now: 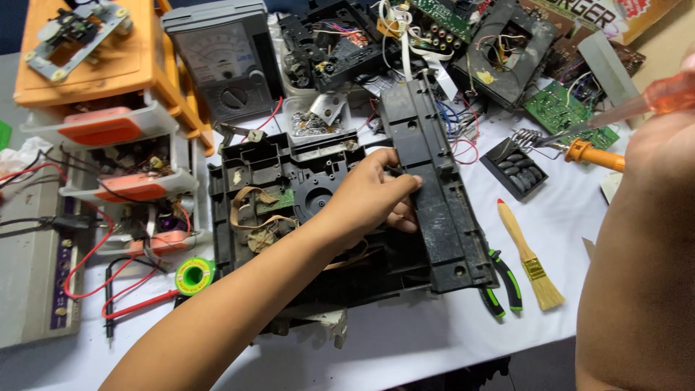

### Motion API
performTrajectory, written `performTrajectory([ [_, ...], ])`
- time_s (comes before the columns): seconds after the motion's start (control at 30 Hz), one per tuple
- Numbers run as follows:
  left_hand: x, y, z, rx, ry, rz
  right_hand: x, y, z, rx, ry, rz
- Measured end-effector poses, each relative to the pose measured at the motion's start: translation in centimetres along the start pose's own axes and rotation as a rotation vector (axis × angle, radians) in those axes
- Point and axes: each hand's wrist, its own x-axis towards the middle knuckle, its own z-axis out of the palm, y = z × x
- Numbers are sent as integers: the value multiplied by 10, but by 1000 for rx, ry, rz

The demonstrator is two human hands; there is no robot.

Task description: Disassembling an electronic device by removing screws and plastic housing components on a workbench.

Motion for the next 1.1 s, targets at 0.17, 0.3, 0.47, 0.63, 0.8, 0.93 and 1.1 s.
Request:
performTrajectory([
  [0.17, 14, -12, 1, -58, 14, -21, -34, -85, 92, 28, -258, -40],
  [0.3, 18, -18, 1, -36, -8, -30, -40, -107, 143, 211, -224, -43],
  [0.47, 24, -29, -1, -93, -41, -56, -42, -119, 186, 323, -87, 71],
  [0.63, 20, -22, -2, -26, -47, -79, -44, -110, 189, 275, -59, 23],
  [0.8, 12, 0, -10, 222, -112, -107, -38, -99, 172, 232, -68, 11],
  [0.93, 5, 32, -14, 947, -13, 69, -27, -90, 157, 264, -112, 108],
  [1.1, 22, 60, -15, 1060, 75, 739, -32, -94, 169, 393, -194, 67],
])
